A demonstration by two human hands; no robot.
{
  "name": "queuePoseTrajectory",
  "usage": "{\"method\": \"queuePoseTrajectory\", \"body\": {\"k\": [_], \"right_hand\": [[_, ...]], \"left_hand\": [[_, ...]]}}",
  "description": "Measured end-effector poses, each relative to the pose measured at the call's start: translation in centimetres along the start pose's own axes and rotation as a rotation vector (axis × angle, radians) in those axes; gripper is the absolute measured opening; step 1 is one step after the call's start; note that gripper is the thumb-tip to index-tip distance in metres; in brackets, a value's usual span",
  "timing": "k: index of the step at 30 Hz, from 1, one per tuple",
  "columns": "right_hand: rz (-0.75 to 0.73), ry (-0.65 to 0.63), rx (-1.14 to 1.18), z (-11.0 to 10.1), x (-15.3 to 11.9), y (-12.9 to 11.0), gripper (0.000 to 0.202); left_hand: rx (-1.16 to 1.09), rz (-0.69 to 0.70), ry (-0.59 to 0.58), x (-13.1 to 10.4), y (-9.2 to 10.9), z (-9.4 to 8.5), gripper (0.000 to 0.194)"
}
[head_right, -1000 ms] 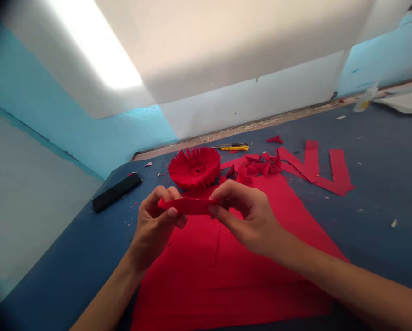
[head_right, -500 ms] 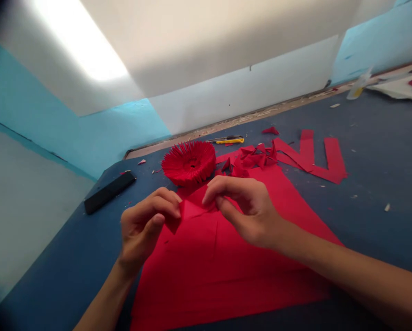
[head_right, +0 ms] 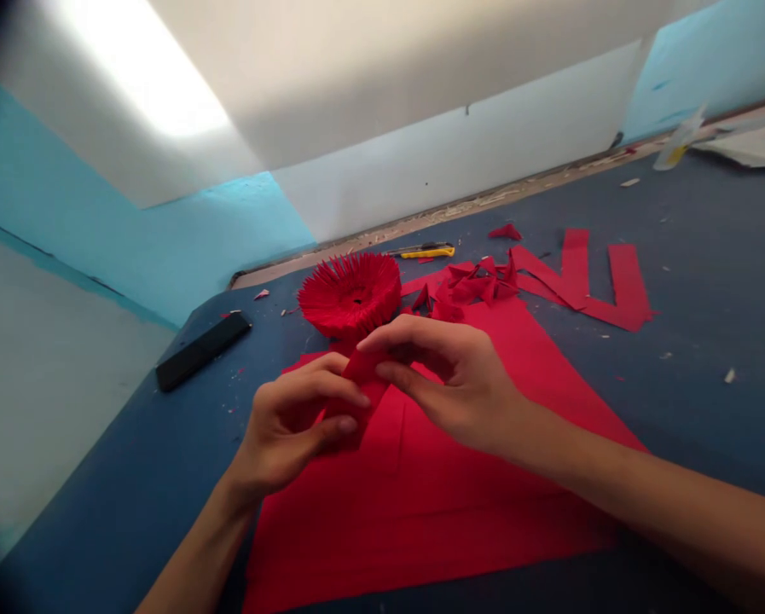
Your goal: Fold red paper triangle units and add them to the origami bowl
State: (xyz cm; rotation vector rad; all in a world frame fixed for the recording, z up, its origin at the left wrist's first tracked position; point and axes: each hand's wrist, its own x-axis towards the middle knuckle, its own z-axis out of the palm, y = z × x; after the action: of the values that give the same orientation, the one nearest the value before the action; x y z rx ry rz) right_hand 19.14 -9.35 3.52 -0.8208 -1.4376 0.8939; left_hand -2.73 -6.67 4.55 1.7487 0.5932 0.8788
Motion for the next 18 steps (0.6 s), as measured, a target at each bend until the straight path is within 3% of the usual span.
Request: {"method": "queuePoseTrajectory", "body": {"k": [6,11,18], "right_hand": [[0.056,0.051,0.055,0.2,-0.3,0.1,0.02],[0.087,0.054,0.067,0.2,-0.1,-0.7,0.01],[0.176,-0.009,0.073,0.3,-0.3,-1.1,0.022]], "left_hand": [[0.102,0.031,0.075,0.2,0.4,1.1,0.01],[0.061,0.035,0.152,-0.1,0.4,1.6,0.032],[-0.005,-0.005,0.173,-0.4,0.8,2.0,0.052]]}}
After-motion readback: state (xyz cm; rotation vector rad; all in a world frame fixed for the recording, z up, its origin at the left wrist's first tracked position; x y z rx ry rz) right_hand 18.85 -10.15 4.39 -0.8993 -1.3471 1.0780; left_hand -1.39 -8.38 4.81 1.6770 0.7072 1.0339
